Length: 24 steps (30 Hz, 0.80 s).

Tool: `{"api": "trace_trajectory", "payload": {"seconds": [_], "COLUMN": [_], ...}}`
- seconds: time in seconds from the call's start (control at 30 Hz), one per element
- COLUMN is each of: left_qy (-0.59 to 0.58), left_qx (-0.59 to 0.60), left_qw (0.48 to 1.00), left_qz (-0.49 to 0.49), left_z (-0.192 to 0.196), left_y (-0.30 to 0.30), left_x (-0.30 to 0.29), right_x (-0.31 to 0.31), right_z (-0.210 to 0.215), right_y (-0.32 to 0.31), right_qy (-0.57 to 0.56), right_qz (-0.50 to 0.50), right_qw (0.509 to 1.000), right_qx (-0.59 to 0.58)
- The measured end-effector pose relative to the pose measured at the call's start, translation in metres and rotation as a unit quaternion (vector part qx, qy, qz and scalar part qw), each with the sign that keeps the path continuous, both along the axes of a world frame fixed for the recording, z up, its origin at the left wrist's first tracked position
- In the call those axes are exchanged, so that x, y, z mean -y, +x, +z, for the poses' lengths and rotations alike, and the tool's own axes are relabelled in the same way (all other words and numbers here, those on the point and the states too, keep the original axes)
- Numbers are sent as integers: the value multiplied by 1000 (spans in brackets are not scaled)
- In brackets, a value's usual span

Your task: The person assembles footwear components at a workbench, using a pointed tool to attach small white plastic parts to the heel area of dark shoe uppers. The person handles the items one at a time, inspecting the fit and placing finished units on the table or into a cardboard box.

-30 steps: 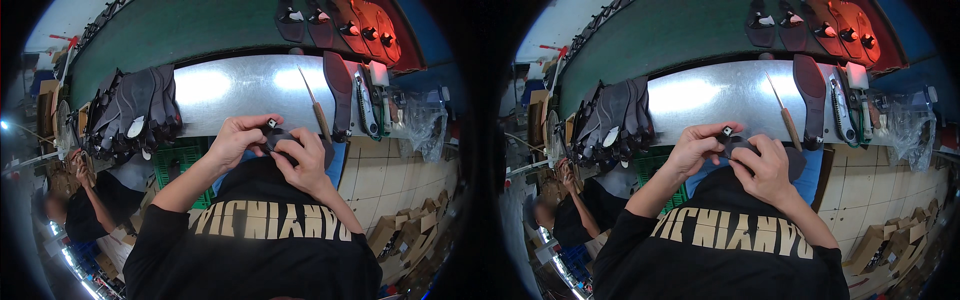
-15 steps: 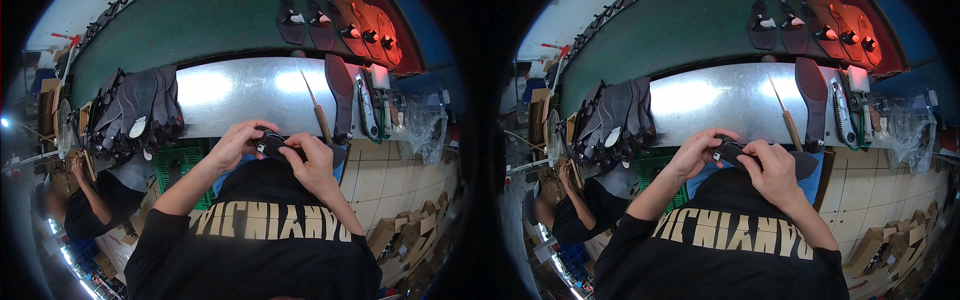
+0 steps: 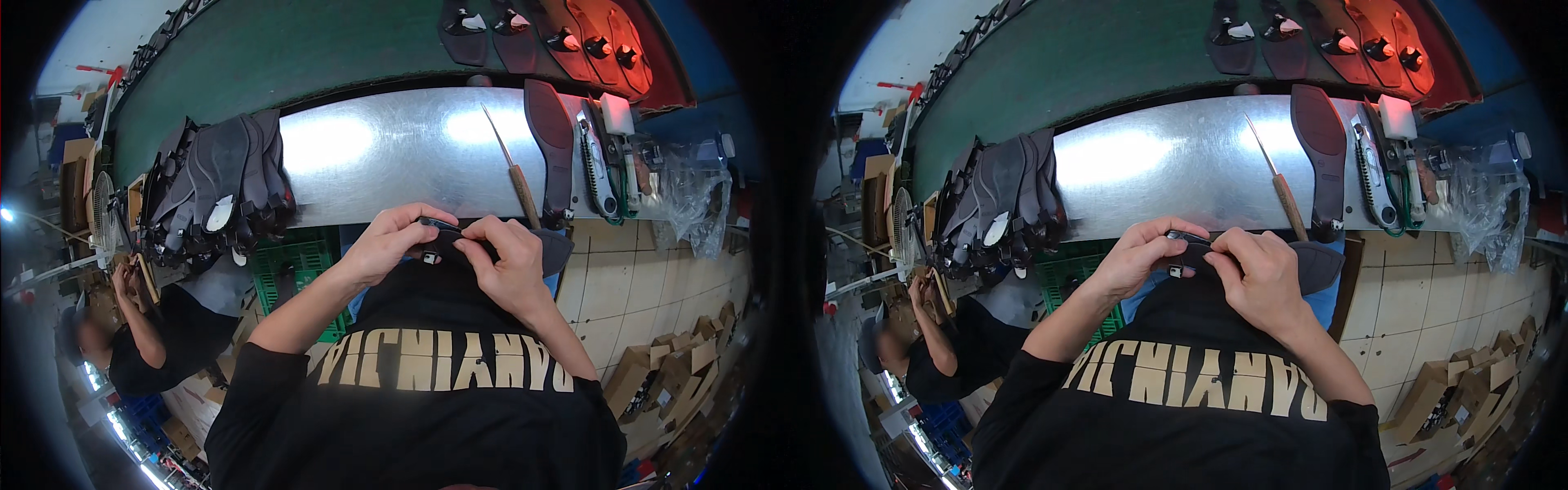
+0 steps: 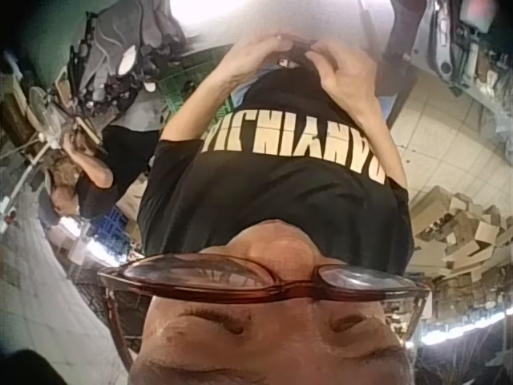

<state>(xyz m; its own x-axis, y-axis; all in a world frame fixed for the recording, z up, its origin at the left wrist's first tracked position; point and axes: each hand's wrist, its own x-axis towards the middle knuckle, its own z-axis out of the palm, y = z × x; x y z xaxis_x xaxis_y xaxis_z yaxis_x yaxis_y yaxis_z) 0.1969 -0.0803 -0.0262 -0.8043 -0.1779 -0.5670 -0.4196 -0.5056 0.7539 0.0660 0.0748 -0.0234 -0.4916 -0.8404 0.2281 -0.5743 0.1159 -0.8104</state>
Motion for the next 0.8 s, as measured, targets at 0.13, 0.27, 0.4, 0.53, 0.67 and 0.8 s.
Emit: {"api": "trace_trajectory", "payload": {"seconds": [0.13,0.27,0.4,0.53,0.67,0.8], "left_qy": [-23,-59,-63,-84,-6,60], "left_qx": [5,-17,-19,-48,-61,-68], "left_qw": [999,998,998,995,991,948], "left_qz": [23,21,22,22,119,306], "left_z": [-7,-8,-5,-1,6,-11], "left_y": [3,4,6,7,17,38], "left_x": [-2,-4,-6,-1,16,44], "right_x": [1,0,3,14,29,40], "right_z": [0,-4,2,18,20,22], "right_y": [3,4,2,-6,-16,-43], "right_qy": [12,15,46,99,-35,-158], "right_qz": [-18,-5,24,67,76,-114], "right_qw": [999,993,984,970,996,970], "right_qx": [48,117,172,212,-34,-143]}}
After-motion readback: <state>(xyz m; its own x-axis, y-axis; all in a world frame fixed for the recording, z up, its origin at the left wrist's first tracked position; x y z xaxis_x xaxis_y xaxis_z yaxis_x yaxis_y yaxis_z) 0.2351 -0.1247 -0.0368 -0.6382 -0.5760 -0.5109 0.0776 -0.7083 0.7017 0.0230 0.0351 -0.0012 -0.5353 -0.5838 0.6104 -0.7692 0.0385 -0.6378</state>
